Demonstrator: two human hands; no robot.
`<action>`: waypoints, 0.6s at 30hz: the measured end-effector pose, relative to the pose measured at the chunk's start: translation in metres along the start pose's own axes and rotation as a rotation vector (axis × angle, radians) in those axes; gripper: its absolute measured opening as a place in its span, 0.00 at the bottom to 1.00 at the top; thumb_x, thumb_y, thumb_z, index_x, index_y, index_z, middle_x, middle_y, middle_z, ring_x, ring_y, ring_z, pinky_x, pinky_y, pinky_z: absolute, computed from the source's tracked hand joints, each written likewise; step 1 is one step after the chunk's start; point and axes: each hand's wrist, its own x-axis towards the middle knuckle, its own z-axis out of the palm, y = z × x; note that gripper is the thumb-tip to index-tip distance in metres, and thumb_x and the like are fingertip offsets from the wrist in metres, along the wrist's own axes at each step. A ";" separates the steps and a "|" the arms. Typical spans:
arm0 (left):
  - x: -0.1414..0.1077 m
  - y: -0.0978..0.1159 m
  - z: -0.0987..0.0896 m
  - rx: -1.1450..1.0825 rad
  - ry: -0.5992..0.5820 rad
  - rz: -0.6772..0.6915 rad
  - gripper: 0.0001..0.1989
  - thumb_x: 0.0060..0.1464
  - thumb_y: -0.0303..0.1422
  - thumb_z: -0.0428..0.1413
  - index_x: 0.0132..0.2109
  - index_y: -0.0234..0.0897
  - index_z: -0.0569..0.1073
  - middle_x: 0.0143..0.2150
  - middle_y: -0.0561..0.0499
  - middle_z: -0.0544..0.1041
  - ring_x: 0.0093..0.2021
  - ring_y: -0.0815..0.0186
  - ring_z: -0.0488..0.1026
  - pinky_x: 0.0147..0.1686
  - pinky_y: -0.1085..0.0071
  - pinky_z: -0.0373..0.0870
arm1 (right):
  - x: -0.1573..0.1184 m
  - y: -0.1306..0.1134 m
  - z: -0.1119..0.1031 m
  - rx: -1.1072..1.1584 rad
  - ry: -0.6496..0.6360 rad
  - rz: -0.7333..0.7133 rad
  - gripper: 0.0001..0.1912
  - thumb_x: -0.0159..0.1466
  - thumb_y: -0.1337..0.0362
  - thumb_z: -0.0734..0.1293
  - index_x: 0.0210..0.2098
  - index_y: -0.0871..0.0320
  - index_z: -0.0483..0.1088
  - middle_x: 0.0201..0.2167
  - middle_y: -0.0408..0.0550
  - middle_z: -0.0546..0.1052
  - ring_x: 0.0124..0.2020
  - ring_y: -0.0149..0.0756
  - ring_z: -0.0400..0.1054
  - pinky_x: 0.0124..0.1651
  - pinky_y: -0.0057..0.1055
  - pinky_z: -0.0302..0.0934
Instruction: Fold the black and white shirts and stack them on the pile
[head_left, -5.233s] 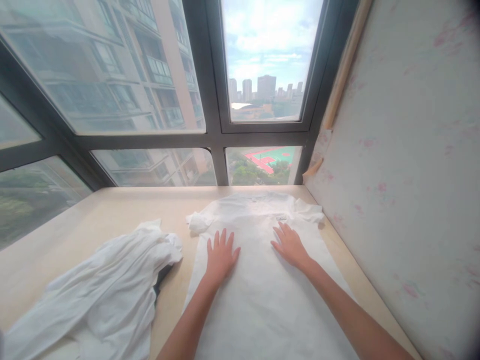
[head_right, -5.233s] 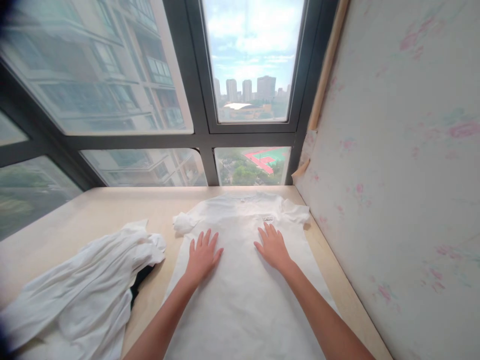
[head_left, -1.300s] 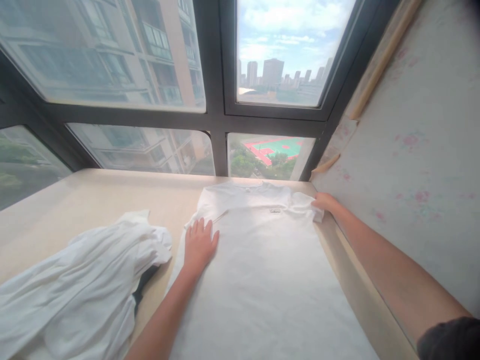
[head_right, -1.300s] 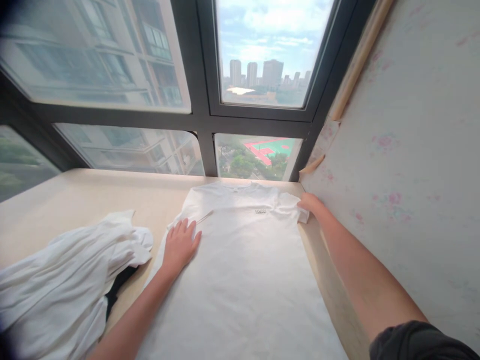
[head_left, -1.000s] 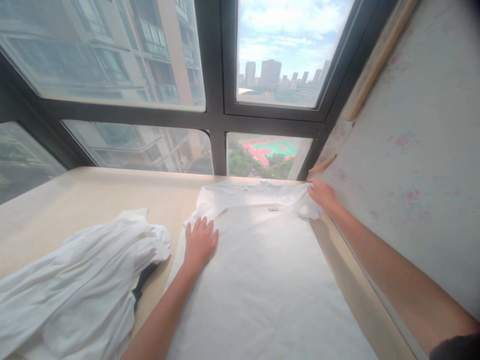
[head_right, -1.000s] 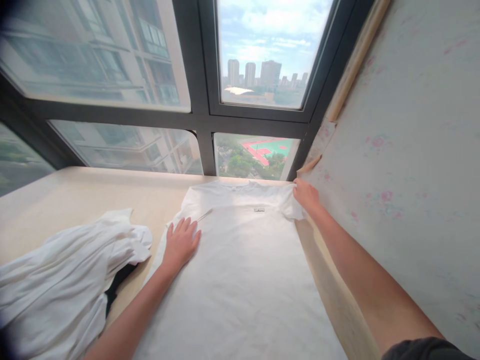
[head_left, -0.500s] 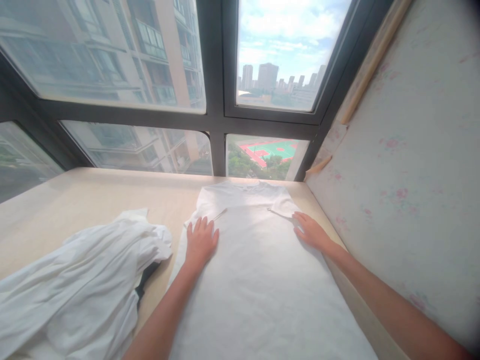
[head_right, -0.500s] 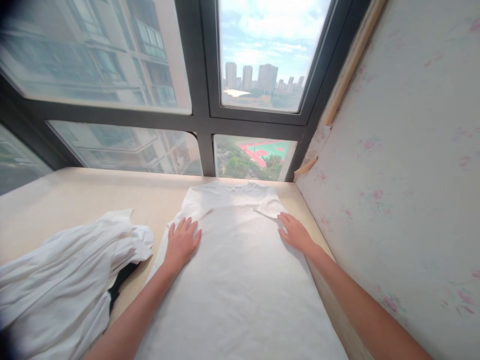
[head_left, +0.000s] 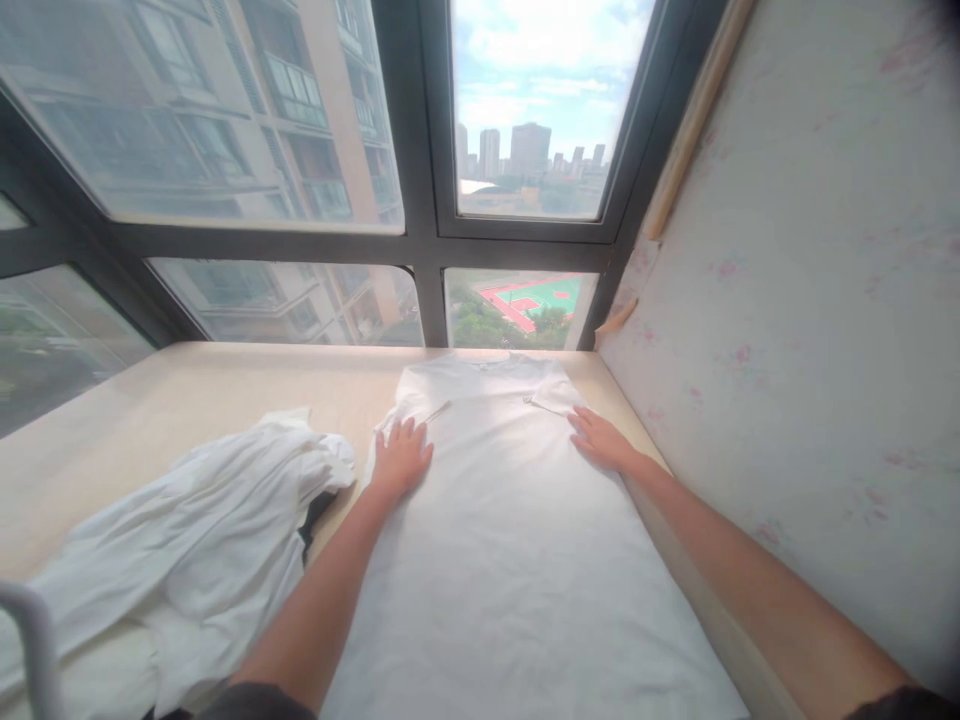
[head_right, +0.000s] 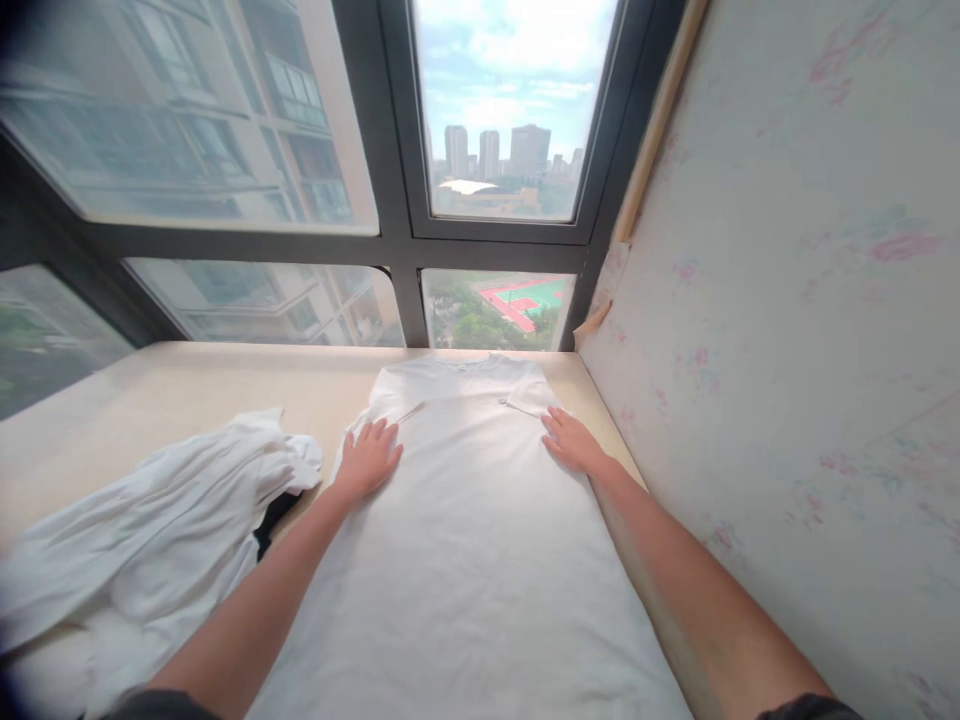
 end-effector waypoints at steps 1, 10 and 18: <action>-0.008 0.006 -0.007 0.009 0.000 0.014 0.20 0.60 0.33 0.49 0.57 0.33 0.70 0.65 0.33 0.65 0.68 0.43 0.57 0.63 0.37 0.49 | 0.000 -0.003 -0.001 0.000 0.008 0.015 0.27 0.69 0.56 0.56 0.64 0.60 0.64 0.68 0.59 0.60 0.68 0.48 0.54 0.68 0.45 0.49; -0.211 0.161 -0.052 -0.245 -0.143 0.561 0.28 0.61 0.43 0.50 0.67 0.45 0.62 0.72 0.44 0.57 0.71 0.49 0.51 0.67 0.46 0.49 | -0.056 -0.034 0.004 0.024 0.180 0.144 0.24 0.70 0.59 0.55 0.61 0.63 0.63 0.67 0.61 0.60 0.69 0.48 0.52 0.67 0.47 0.52; -0.270 0.169 -0.026 -0.203 -0.132 0.758 0.36 0.61 0.54 0.46 0.71 0.45 0.53 0.73 0.44 0.54 0.70 0.47 0.53 0.64 0.48 0.54 | -0.100 -0.048 -0.003 0.045 0.204 0.228 0.21 0.69 0.62 0.57 0.58 0.60 0.67 0.64 0.60 0.66 0.65 0.53 0.57 0.64 0.53 0.53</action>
